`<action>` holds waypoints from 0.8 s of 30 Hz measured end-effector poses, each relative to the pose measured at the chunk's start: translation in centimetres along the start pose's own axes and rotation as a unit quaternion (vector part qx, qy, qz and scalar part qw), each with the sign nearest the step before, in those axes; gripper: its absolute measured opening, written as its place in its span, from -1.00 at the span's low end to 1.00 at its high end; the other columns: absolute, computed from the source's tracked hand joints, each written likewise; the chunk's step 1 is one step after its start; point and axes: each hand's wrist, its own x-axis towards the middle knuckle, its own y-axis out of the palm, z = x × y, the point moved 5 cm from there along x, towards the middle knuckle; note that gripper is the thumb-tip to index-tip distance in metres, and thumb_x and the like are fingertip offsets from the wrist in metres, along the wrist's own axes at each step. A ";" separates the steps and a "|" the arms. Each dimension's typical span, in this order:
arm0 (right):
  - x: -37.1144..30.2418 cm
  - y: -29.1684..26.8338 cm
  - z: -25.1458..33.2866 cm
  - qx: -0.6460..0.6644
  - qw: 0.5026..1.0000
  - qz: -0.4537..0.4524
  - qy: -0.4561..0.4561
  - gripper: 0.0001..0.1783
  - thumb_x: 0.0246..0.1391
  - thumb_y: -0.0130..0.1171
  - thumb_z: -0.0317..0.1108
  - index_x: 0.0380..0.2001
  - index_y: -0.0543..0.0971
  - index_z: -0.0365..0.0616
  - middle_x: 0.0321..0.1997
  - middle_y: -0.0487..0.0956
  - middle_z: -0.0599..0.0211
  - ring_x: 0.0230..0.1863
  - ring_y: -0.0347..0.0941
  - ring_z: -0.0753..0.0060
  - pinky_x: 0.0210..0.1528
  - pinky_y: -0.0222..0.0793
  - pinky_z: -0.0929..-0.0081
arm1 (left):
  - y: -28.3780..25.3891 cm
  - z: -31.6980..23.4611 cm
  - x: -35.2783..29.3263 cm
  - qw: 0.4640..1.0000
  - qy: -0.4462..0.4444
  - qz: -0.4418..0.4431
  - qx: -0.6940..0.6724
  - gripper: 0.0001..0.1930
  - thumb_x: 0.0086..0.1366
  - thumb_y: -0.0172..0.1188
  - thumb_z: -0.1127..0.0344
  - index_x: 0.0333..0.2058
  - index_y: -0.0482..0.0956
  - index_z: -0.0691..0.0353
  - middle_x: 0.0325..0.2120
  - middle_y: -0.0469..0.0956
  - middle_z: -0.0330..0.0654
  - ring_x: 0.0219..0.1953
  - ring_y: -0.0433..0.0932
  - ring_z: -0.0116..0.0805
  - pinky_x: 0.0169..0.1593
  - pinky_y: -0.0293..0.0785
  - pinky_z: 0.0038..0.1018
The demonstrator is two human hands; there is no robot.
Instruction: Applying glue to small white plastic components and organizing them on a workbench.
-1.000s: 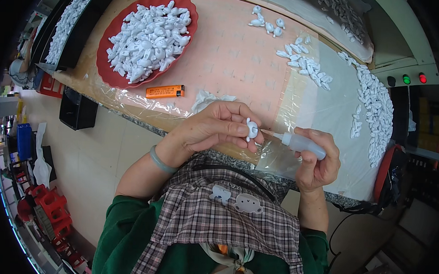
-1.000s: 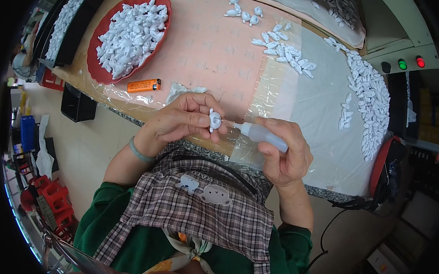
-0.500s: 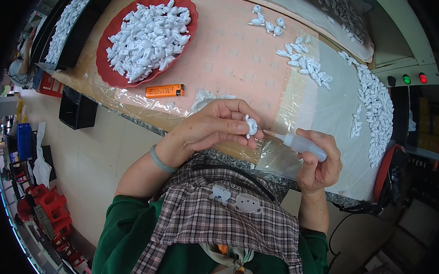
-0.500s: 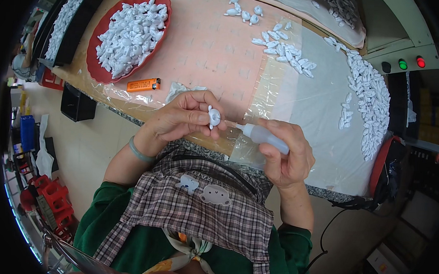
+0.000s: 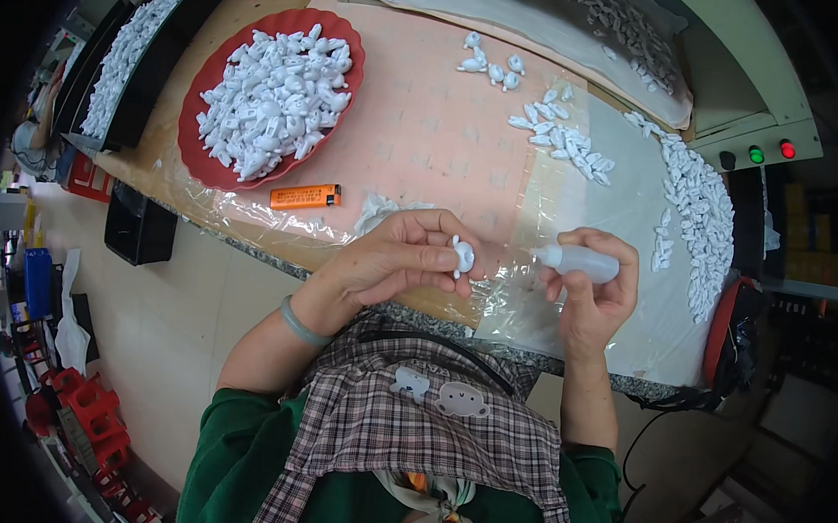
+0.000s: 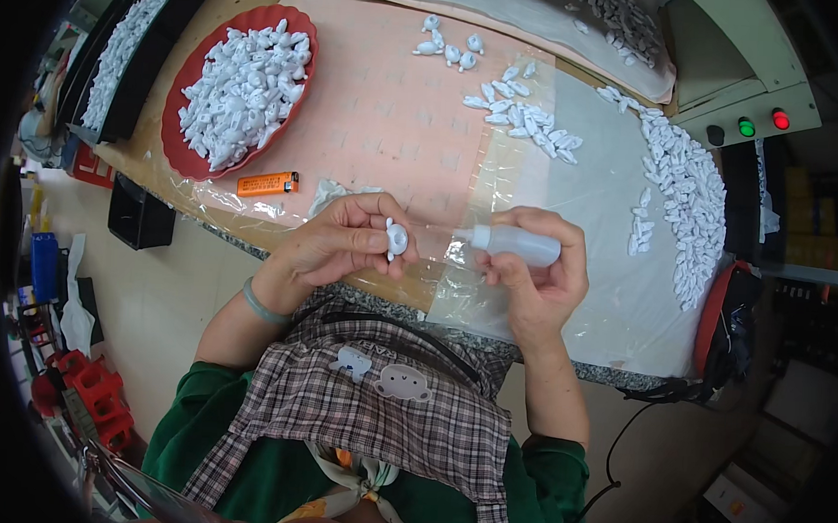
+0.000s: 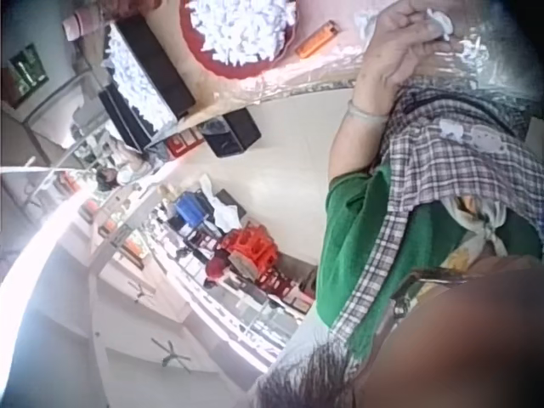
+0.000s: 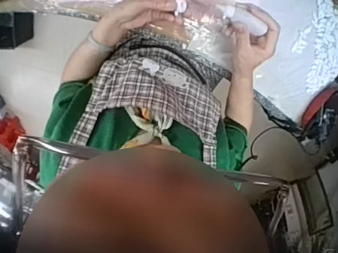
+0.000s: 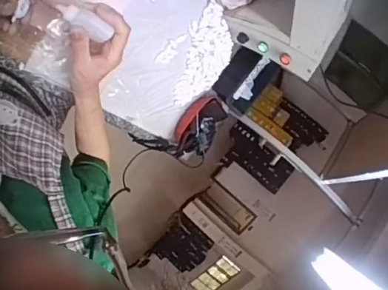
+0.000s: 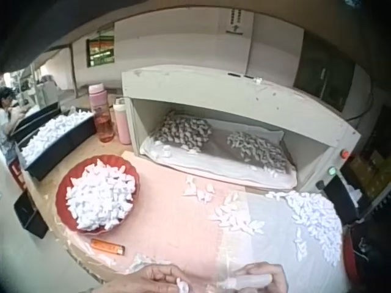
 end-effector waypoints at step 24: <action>13.2 4.0 -4.1 -0.577 0.798 0.138 -0.103 -0.76 -0.12 0.31 -0.37 -0.32 0.59 -0.19 -0.36 0.56 0.11 -0.34 0.50 0.05 -0.28 0.40 0.30 | 0.2 -0.2 -0.1 0.999 0.002 0.047 -0.003 -0.78 0.23 0.16 0.45 -0.14 0.47 0.33 -0.26 0.57 -0.01 -0.29 0.61 -0.35 -0.17 0.57 -0.51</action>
